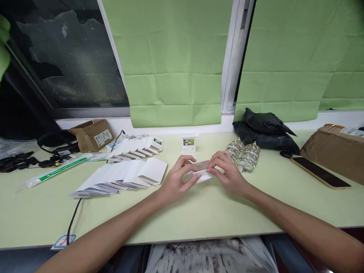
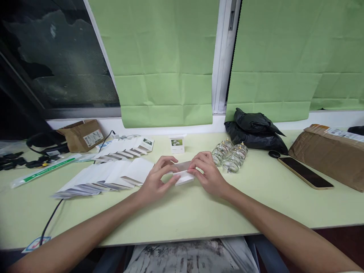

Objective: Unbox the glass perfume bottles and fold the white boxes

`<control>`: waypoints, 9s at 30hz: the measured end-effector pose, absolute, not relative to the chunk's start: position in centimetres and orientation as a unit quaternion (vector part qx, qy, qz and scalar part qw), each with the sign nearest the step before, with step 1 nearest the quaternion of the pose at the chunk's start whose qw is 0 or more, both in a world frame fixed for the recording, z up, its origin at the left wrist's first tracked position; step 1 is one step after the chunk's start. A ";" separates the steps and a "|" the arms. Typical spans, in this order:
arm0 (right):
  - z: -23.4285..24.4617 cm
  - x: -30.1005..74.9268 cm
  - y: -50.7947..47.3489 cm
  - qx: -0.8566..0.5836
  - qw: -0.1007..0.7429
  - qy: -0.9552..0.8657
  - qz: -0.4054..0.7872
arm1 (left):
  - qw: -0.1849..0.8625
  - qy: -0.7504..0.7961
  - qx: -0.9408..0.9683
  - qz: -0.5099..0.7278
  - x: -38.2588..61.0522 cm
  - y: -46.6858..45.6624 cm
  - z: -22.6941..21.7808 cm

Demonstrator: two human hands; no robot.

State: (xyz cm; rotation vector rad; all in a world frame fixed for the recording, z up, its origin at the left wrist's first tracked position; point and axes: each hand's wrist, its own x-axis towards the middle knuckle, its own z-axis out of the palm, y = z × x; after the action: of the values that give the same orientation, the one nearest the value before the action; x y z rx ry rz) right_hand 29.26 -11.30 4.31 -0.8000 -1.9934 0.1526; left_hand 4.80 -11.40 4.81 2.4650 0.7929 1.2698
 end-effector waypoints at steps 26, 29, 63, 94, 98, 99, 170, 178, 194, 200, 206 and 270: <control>4.1 29.1 -11.5 -0.348 0.489 -0.794 0.098 | 0.217 0.297 0.801 0.473 4.8 -10.6 4.4; 4.1 29.2 -11.5 -0.336 0.491 -0.796 0.111 | 0.255 0.312 0.782 0.475 4.7 -10.7 4.2; 16.9 36.2 2.8 -0.504 0.211 -0.830 0.107 | 0.316 0.355 0.703 0.529 4.0 -9.6 3.4; 12.1 35.5 8.7 -0.520 0.147 -0.825 0.166 | 0.301 0.363 0.721 0.508 4.0 -9.8 3.7; 13.1 35.2 8.1 -0.533 0.145 -0.824 0.125 | 0.296 0.363 0.724 0.508 3.9 -9.9 3.8; 13.4 35.2 7.8 -0.538 0.148 -0.823 0.108 | 0.294 0.363 0.724 0.507 3.9 -9.9 3.8; 1.8 29.3 -9.0 -0.411 0.290 -0.835 0.223 | 0.134 0.513 0.821 0.211 2.7 -9.3 5.3; 1.6 29.6 -8.4 -0.484 0.342 -0.761 0.264 | 0.258 0.414 0.816 0.311 2.5 -7.7 3.4; 0.9 29.9 -7.8 -0.531 0.290 -0.777 0.172 | 0.147 0.339 0.915 0.163 1.6 -8.1 2.8; 1.2 29.9 -8.3 -0.516 0.327 -0.765 0.205 | 0.238 0.351 0.886 0.187 1.4 -8.5 4.1; 1.4 29.8 -8.4 -0.460 0.384 -0.753 0.273 | 0.257 0.333 0.890 0.178 1.1 -8.7 4.7; 1.9 28.9 -9.6 -0.373 0.323 -0.865 0.096 | 0.385 0.368 0.797 0.286 1.6 -8.1 4.3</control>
State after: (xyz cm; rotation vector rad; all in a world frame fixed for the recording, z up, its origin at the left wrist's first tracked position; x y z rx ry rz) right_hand 28.92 -9.58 1.92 -0.9784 -2.2698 0.2517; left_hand 1.63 -8.13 4.33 2.0292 0.9373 0.7285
